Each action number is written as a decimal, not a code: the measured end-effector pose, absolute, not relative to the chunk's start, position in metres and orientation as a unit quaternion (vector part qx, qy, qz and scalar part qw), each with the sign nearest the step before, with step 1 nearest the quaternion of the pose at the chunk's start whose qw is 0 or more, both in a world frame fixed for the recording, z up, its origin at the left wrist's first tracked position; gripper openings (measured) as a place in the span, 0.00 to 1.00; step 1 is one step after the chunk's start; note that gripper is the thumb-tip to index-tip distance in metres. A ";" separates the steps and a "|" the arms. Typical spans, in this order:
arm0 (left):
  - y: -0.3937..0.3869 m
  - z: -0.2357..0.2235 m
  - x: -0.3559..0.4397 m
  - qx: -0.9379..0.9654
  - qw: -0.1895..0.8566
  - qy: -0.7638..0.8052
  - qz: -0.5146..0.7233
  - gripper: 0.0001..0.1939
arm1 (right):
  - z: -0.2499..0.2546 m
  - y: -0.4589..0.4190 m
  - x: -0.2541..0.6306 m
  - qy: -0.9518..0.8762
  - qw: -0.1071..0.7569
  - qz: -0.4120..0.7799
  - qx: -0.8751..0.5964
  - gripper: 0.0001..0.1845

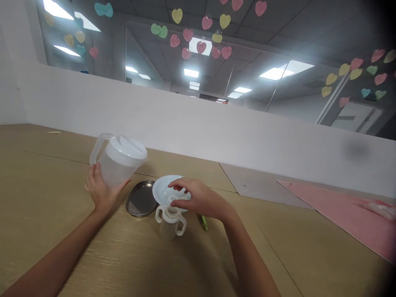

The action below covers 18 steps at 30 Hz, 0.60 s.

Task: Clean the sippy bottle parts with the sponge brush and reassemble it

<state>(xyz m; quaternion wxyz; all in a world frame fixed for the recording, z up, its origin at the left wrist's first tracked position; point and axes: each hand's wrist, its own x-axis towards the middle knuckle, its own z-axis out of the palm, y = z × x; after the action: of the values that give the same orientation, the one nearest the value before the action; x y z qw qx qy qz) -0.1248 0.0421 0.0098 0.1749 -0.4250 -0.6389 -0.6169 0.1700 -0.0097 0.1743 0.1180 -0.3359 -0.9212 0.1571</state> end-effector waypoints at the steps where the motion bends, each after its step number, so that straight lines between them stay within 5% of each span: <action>1: 0.040 0.013 -0.122 -0.421 0.201 -0.644 -0.606 0.52 | 0.180 -0.015 0.172 -0.919 0.150 0.156 -0.328 0.19; 6: 0.034 0.021 -0.112 -0.491 0.264 -0.609 -0.564 0.44 | 0.202 -0.052 0.185 -0.909 0.292 0.111 -0.275 0.06; 12: 0.031 0.017 -0.109 -0.566 0.251 -0.563 -0.548 0.33 | 0.211 -0.109 0.193 -0.813 0.543 0.057 -0.201 0.02; 18: 0.033 0.011 -0.107 -0.612 0.260 -0.547 -0.508 0.32 | 0.212 -0.132 0.214 -0.858 0.479 0.017 -0.186 0.07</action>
<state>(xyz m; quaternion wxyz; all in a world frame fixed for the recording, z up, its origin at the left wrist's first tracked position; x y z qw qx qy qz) -0.1072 0.0334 0.0109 0.2598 -0.6120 -0.5475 -0.5082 0.2137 -0.1322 0.2124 0.4785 -0.1859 -0.8580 0.0172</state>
